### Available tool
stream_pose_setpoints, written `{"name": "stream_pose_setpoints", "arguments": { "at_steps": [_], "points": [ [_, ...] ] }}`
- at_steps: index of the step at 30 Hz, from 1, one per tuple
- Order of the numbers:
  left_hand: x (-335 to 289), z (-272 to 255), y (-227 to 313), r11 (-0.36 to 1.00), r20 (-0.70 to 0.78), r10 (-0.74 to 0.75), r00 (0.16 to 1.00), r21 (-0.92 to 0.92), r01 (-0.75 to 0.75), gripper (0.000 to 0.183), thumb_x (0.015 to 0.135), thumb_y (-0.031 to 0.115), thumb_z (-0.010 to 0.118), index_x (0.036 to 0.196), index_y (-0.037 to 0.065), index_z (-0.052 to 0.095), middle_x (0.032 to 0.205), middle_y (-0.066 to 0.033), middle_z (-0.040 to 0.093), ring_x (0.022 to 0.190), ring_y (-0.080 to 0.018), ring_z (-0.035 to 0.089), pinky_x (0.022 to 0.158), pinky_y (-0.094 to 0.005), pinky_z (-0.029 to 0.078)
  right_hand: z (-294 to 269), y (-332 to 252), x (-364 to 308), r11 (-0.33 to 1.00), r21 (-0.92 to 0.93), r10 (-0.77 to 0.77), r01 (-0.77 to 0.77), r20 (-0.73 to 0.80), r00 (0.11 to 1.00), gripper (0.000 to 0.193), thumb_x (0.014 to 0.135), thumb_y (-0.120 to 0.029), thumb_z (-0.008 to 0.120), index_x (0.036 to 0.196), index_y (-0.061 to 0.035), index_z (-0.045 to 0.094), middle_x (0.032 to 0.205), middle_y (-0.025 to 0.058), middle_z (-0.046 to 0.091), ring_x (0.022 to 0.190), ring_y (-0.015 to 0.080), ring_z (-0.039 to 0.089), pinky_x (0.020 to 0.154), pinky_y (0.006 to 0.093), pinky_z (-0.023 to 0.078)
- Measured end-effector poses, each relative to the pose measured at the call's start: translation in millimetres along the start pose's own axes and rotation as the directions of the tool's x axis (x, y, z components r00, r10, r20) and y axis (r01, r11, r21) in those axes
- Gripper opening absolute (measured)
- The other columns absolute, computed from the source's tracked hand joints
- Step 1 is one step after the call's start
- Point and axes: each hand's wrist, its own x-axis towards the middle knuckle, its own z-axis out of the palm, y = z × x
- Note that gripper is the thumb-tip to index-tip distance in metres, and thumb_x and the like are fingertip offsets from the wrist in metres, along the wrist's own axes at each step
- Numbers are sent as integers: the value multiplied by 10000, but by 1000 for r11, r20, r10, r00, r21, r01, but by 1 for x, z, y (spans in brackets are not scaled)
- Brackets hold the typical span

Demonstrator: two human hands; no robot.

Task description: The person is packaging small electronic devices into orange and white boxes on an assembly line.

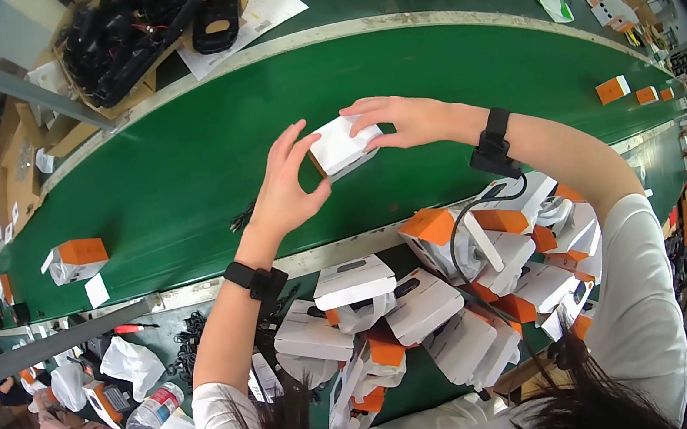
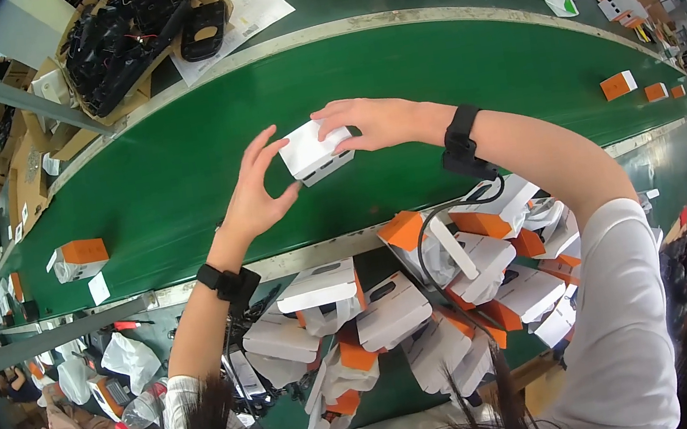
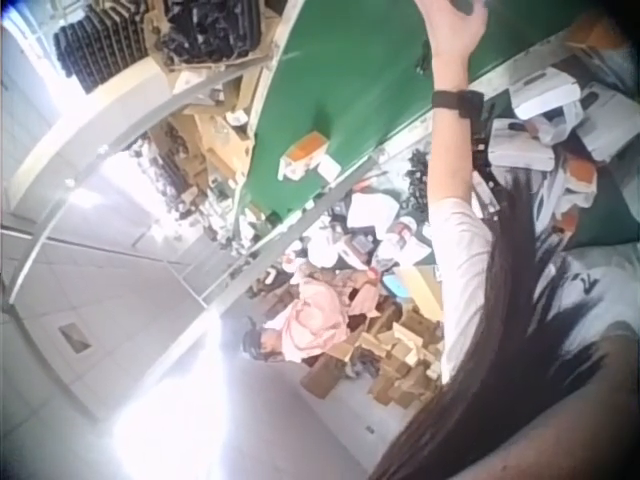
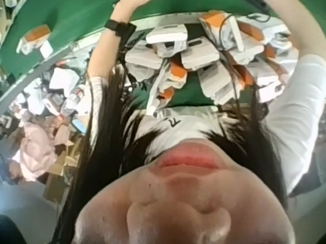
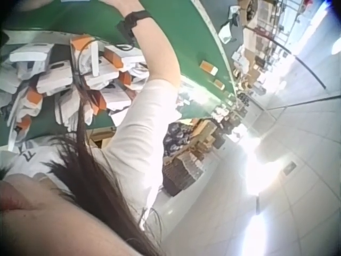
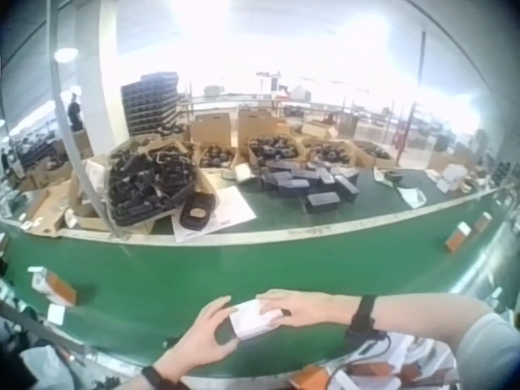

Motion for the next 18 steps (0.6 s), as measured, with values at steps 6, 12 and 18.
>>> {"name": "stream_pose_setpoints", "arguments": {
  "at_steps": [6,12,18],
  "points": [
    [2,18,-5,995,37,-61,997,-79,63,401,728,125,691,1087,40,534,1235,-188,468,1139,-349,443,960,-409,370,-3,3,-7,999,-36,-31,32,27,999,223,827,-180,585,1038,-109,573,1279,153,453,1118,323,480,913,368,413],
    [5,31,-4,980,-40,143,989,147,-135,297,754,109,662,1036,56,584,1187,-113,533,1150,-309,460,986,-438,340,1,9,-21,978,-186,-88,89,11,996,192,838,-185,575,1010,-105,604,1316,149,418,1194,297,415,947,360,395],
    [2,39,2,957,17,210,978,202,-209,232,761,122,652,983,74,606,1174,-39,557,1158,-269,463,1005,-453,308,-5,5,-25,987,-160,-4,19,88,996,199,825,-173,586,1013,-113,617,1353,115,379,1228,291,378,975,356,374]
  ]
}}
